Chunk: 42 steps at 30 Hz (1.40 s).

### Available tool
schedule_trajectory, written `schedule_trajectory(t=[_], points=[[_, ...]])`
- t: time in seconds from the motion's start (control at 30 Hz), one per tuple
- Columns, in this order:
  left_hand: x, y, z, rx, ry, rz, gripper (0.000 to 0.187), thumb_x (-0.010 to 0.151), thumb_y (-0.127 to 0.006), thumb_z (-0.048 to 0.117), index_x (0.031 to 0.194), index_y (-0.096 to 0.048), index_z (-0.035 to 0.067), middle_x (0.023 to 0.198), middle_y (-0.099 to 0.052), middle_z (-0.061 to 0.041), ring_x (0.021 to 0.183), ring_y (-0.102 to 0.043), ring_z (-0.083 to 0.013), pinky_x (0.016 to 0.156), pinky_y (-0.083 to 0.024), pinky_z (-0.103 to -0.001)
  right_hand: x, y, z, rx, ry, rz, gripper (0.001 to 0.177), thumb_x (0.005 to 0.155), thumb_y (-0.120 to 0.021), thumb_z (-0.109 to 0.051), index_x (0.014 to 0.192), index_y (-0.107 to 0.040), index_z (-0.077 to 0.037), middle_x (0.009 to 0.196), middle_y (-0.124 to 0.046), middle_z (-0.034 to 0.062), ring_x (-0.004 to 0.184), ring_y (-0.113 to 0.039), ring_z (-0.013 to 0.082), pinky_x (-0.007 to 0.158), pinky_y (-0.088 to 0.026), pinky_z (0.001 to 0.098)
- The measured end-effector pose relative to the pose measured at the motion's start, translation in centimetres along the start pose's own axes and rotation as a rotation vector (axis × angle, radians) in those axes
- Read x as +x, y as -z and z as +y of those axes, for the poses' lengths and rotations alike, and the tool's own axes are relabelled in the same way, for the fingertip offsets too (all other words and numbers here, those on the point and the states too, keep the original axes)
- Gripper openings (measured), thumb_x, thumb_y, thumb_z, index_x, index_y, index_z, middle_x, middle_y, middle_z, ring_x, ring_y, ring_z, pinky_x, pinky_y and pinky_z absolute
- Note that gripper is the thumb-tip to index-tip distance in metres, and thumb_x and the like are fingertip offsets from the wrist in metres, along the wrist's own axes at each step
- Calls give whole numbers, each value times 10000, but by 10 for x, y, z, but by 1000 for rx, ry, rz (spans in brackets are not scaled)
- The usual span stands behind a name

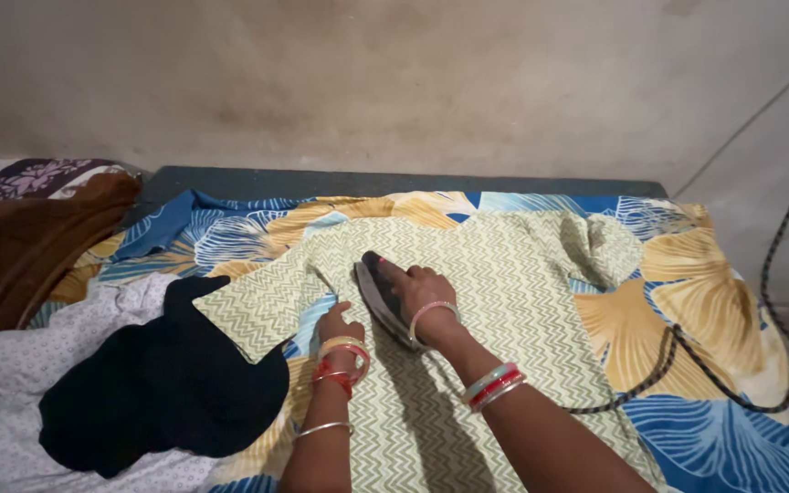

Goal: The person irons a light green patterned top on a bed using a handheld electric iron. They smooth the fabric with one hand while moving the iron over the body and sleeves, then flip the garment to iron the other side.

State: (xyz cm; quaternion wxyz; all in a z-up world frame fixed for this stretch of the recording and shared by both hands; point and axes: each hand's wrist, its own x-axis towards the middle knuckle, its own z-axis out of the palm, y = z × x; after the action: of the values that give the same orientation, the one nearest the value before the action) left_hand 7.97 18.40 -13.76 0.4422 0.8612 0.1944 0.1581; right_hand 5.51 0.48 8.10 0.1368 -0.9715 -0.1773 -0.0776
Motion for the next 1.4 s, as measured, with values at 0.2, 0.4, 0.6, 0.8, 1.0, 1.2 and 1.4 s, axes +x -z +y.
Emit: schedule_trajectory(t=[0.2,0.4,0.6,0.8,1.0,1.2,1.4], points=[[-14,16,45,80,116,58,393,784,-671,141,1175,-695,116,1184,-651,-214,1124,-608,-405,973,-507,-490,49,-6,7,-89,-17,2,469,980,-593,-236,1424,-558,-383,1054,-722,104,1018,-679,309,873,-533,454],[-41,43,96,160,191,55,374,799,-665,136,1172,-677,153,1199,-615,-148,1119,-609,-374,915,-512,-520,96,-6,12,-146,-43,-22,490,975,-593,-259,1444,-517,-383,1114,-708,105,1060,-659,312,875,-523,451],[-42,53,112,220,198,45,390,800,-662,162,1190,-673,142,1253,-589,-154,1185,-569,-367,964,-511,-514,100,-2,15,-161,-70,-63,490,999,-576,-273,1465,-498,-403,1153,-702,99,1092,-658,300,898,-528,439],[-48,50,140,560,-394,131,520,886,-607,193,1353,-525,-22,1601,-387,-151,1492,-305,-344,1231,-241,-475,92,0,20,-174,-54,-37,518,992,-579,-265,1482,-475,-400,1145,-703,89,1091,-654,298,900,-519,442],[-40,13,120,650,-298,-187,697,944,-525,298,1518,-298,-26,1695,-126,-141,1570,-43,-300,1240,-55,-471,115,-7,30,-233,-42,2,523,971,-600,-258,1462,-495,-406,1152,-699,77,1105,-653,281,913,-511,436],[-41,3,103,533,-364,-55,674,958,-502,297,1532,-331,-12,1681,-180,-147,1572,-76,-287,1250,-67,-469,120,-18,37,-225,-84,-19,492,1012,-575,-266,1478,-494,-401,1153,-692,102,1067,-673,299,896,-529,427],[-46,7,106,492,-360,-59,699,955,-514,343,1536,-334,-3,1683,-178,-150,1578,-81,-291,1256,-60,-480,101,-7,57,-235,-83,10,539,992,-588,-257,1508,-469,-356,1120,-698,118,1052,-674,305,879,-530,435]])
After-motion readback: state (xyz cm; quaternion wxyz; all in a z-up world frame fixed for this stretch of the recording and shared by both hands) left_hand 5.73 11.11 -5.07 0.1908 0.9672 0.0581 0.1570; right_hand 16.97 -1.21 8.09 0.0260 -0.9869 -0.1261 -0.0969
